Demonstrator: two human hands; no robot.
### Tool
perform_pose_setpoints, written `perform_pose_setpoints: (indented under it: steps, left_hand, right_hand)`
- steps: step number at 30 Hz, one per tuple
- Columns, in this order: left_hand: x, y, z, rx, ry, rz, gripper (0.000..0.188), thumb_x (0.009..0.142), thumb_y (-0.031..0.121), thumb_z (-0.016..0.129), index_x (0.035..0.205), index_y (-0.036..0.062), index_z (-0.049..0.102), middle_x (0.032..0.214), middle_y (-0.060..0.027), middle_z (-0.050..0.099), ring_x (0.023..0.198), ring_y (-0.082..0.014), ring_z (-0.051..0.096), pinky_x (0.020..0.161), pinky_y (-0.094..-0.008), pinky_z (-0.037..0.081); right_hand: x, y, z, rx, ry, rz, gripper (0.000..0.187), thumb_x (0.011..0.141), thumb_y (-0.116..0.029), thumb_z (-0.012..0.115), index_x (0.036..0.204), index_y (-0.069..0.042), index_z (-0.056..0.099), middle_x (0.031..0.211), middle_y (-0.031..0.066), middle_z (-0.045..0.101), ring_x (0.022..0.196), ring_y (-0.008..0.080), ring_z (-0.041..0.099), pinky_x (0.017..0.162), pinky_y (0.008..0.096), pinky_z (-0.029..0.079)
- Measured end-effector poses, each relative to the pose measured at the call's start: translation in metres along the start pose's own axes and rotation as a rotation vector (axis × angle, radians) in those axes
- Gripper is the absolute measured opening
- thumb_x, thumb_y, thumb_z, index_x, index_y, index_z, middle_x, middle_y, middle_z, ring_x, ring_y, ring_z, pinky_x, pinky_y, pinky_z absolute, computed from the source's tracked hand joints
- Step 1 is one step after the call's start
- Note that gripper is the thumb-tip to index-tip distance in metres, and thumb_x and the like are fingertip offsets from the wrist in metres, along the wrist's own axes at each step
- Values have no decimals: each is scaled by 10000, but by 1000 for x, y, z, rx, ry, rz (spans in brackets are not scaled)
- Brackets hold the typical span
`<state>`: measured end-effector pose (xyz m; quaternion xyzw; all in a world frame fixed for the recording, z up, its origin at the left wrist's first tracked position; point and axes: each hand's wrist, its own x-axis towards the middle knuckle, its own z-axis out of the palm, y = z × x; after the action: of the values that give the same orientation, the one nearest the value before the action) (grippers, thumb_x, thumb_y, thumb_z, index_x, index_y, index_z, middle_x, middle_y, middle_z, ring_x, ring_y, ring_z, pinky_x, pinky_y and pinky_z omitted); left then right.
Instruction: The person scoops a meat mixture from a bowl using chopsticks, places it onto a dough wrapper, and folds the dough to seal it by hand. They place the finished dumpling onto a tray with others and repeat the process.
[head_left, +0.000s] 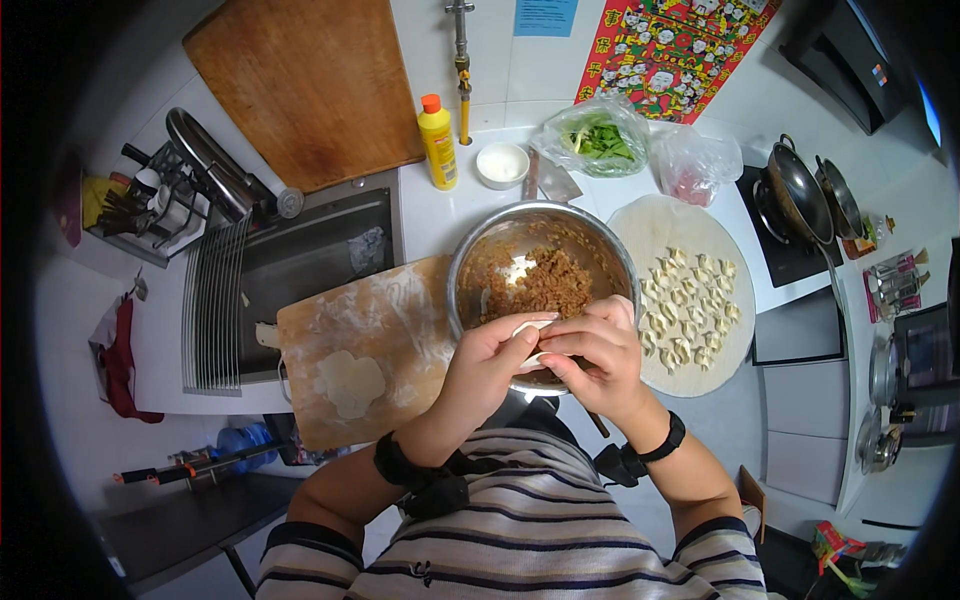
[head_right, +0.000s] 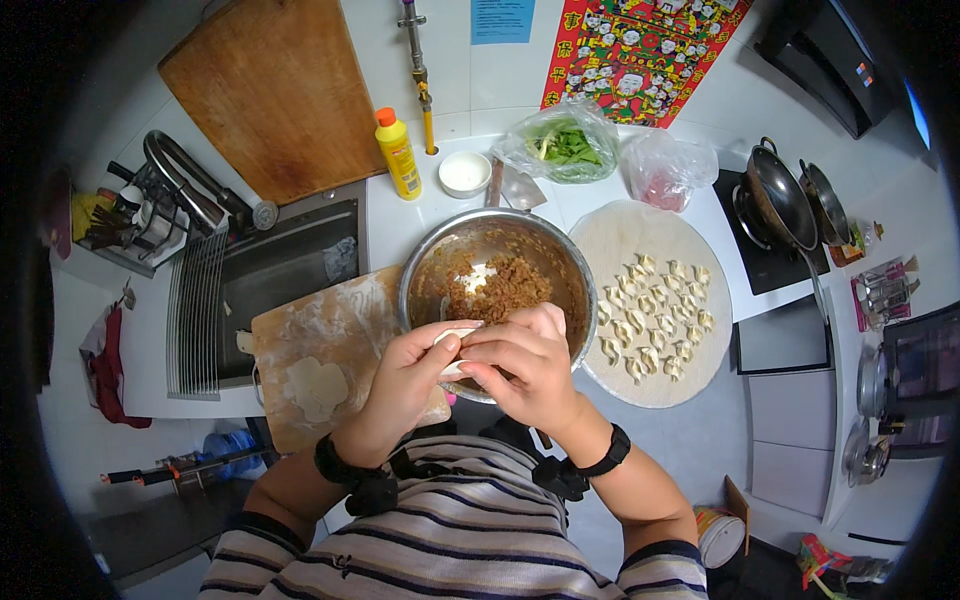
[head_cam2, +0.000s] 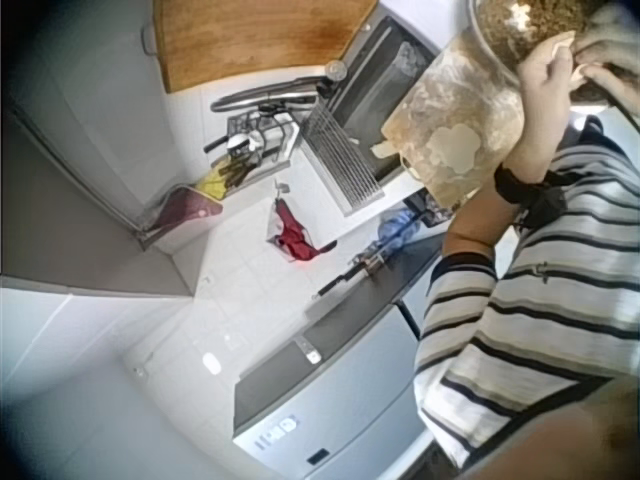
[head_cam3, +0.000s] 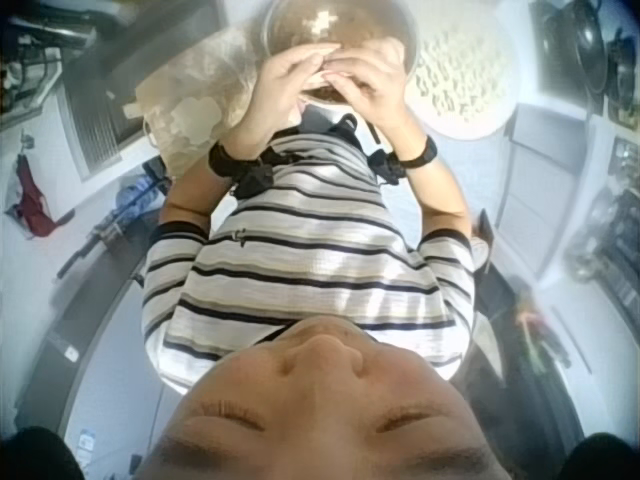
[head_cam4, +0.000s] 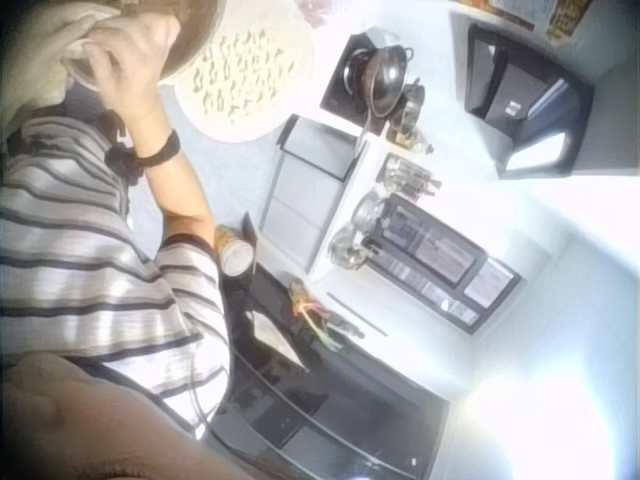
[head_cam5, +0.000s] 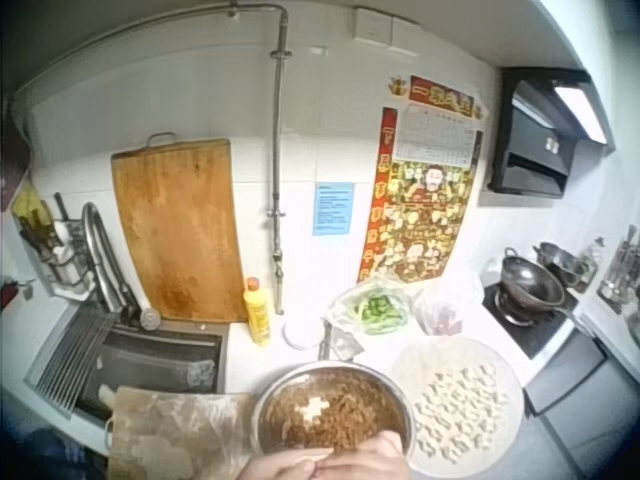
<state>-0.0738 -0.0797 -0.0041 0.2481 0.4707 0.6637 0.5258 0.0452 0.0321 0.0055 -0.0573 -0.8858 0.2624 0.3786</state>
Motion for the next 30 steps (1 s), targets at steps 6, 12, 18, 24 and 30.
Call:
perform_pose_setpoints:
  steps: [6,12,18,24,30]
  left_hand:
    - [-5,-1,-4,130,-21,119,303,933,128,418,1135,-77,511,1043,-102,585,931,-119,548,809,-241,448]
    - [-15,-2,-4,101,-91,129,355,850,82,572,1170,-54,495,1052,-94,587,950,-123,548,809,-240,453]
    - [-18,3,-9,238,-114,30,465,804,36,614,1227,-45,437,1070,-122,594,968,-126,553,837,-243,443]
    - [-19,11,-5,254,-126,234,757,796,29,611,1385,2,135,1056,-160,600,991,-150,554,858,-265,422]
    - [-18,25,-1,333,-142,144,737,781,25,629,1370,15,186,1018,-159,611,959,-146,566,828,-262,436]
  right_hand:
    - [5,-10,-1,69,29,239,119,637,-171,738,713,-130,656,757,3,502,728,192,456,713,313,312]
    - [4,-14,-2,133,-27,380,134,624,-165,748,706,-119,653,760,20,447,753,202,437,712,313,305]
    - [1,-20,-5,0,45,282,153,619,-190,754,699,-121,643,795,40,468,776,217,455,712,321,313]
    - [11,-20,-10,32,-59,166,147,662,-199,720,788,-138,673,979,33,589,881,215,491,855,378,331]
    - [6,-20,-12,-44,-68,69,107,699,-187,685,789,-129,676,888,-28,631,878,202,496,920,417,292]
